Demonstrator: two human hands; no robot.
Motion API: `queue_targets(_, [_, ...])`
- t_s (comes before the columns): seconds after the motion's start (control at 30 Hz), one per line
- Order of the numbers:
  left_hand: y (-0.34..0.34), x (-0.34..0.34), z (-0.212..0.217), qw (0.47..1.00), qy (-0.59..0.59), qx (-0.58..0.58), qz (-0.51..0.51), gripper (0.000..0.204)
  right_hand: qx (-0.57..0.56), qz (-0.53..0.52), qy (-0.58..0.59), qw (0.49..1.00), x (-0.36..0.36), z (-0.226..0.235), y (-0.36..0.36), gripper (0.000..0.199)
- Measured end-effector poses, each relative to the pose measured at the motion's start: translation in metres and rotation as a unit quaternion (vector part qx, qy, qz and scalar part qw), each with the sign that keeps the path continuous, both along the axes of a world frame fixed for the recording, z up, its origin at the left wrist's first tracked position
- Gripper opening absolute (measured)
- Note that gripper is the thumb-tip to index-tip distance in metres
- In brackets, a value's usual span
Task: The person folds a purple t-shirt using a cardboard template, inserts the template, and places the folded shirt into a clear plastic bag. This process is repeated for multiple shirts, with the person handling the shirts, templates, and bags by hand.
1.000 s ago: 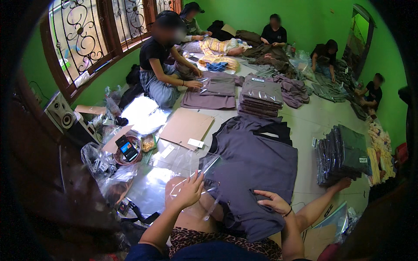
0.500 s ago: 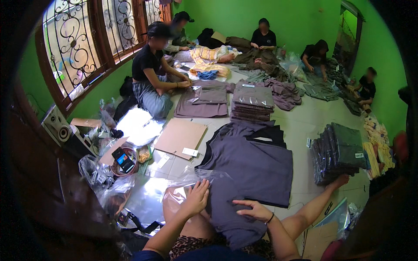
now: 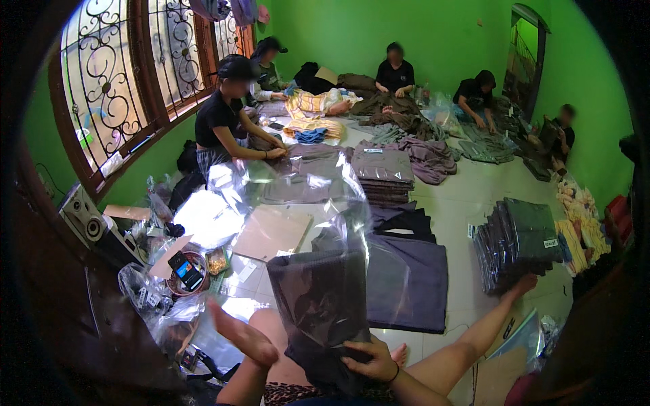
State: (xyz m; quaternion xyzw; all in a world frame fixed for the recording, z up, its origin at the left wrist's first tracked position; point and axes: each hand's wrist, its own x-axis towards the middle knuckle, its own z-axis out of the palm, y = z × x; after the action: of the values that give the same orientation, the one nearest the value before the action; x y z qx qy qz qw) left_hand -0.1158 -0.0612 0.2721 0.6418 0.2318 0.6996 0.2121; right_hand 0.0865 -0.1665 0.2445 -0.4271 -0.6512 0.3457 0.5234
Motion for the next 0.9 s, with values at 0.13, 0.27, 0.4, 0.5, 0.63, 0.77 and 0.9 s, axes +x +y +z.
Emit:
queue_targets(0.13, [0.020,-0.016,-0.009,0.904,-0.126,-0.358,-0.195,0.068,-0.103,0.020,0.071,0.992,-0.001,-0.004,-0.008,0.043])
queue_targets(0.27, [0.012,-0.005,-0.022,0.724,-0.089,-0.576,-0.368,0.052,-0.161,-0.013,0.083,0.983,-0.007,-0.012,-0.009,0.041])
queue_targets(0.4, [0.004,-0.015,-0.034,0.707,0.252,-0.535,-0.388,0.052,-0.106,-0.113,0.021,0.988,-0.004,-0.018,-0.010,0.040])
queue_targets(0.5, [0.012,-0.023,-0.045,0.712,0.258,-0.484,-0.439,0.055,-0.049,-0.138,-0.065,0.987,0.000,-0.019,-0.009,0.041])
queue_targets(0.63, [0.015,-0.001,-0.061,0.742,-0.131,-0.528,-0.391,0.063,-0.130,-0.072,0.007,0.989,-0.002,-0.019,-0.002,0.043])
queue_targets(0.77, [0.007,0.022,-0.067,0.709,-0.102,-0.597,-0.362,0.063,-0.166,-0.114,0.080,0.976,-0.003,-0.022,0.013,0.045])
queue_targets(0.9, [0.014,0.036,-0.073,0.713,0.002,-0.593,-0.374,0.065,-0.145,-0.174,0.022,0.974,0.007,-0.024,0.023,0.044])
